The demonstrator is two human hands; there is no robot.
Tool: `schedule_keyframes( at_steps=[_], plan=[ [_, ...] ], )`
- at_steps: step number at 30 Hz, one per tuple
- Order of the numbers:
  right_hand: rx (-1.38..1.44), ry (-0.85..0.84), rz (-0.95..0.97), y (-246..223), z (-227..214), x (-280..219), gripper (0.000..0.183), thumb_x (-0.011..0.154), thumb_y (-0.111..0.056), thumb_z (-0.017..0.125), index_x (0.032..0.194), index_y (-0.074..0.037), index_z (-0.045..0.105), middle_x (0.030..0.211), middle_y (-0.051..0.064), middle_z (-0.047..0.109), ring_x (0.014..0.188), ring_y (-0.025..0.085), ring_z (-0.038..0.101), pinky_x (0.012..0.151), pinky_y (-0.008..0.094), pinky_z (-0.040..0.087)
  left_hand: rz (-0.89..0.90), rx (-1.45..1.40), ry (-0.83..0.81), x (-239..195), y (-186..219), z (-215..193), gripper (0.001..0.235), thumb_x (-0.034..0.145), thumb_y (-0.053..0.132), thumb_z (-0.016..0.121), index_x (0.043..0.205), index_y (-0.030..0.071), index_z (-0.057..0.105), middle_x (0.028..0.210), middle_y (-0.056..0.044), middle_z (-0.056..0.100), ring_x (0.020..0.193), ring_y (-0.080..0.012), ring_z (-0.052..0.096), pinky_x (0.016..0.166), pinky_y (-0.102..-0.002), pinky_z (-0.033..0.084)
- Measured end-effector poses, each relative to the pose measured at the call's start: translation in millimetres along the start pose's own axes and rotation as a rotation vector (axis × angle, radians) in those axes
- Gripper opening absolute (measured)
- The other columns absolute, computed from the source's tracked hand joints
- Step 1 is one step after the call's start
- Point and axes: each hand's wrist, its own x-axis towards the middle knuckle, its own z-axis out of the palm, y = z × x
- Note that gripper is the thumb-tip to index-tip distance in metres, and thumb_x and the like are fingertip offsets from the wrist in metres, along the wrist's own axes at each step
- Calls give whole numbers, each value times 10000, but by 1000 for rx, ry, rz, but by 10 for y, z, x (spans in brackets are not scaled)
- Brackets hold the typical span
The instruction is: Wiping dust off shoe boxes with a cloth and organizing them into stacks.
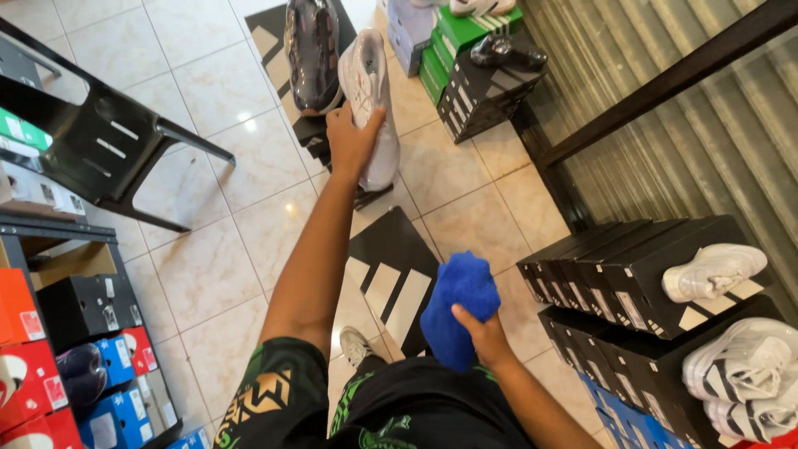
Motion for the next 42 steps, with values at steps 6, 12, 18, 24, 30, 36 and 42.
schedule_keyframes(
  at_steps=[6,12,18,24,30,36,42],
  plan=[
    [43,37,111,-90,-72,-101,409,845,-110,702,1226,23,634,1092,156,725,928,253,676,878,368,540,110,478,45,581,-2,253,702,905,661,529,1158,20,663,1085,-201,630,1003,-394,532,943,-585,326],
    [50,71,95,-115,-71,-16,414,838,-108,715,1223,20,632,1093,160,726,921,255,681,876,371,549,56,420,62,743,-73,314,528,929,454,591,1279,60,555,1101,-181,699,968,-409,635,851,-507,507],
    [-25,-89,-161,-442,256,629,447,866,-96,716,1289,16,621,1191,115,729,1018,215,701,925,327,543,126,486,208,746,-89,242,453,950,386,630,1265,68,563,1129,-173,556,976,-383,575,797,-478,540],
    [-251,-155,-137,-681,772,1685,602,897,-342,822,1368,-36,606,1261,196,690,1198,315,653,1024,501,519,58,455,75,670,60,-23,486,974,415,686,1273,68,522,1160,-207,596,1122,-459,631,898,-619,577],
    [-214,-102,-219,-1190,1362,2442,649,903,-316,802,1408,18,566,1319,250,650,1270,369,596,1046,534,489,240,169,-9,400,173,-405,617,948,208,686,1451,-62,452,1336,-343,568,1278,-492,551,1112,-569,429],
    [-215,12,-196,-1348,1397,2434,676,881,-366,804,1399,2,574,1311,261,650,1281,388,586,1062,552,475,22,-151,36,-549,-46,-671,473,979,293,645,1390,68,577,1255,-214,643,1177,-392,638,1015,-491,528],
    [-435,-96,-124,-208,693,1675,591,920,-357,796,1392,-62,597,1294,198,668,1241,359,612,1046,548,495,-273,130,117,-2245,-1756,-373,694,911,343,737,1472,34,470,1419,-252,526,1364,-411,475,1167,-524,340]
  ],
)
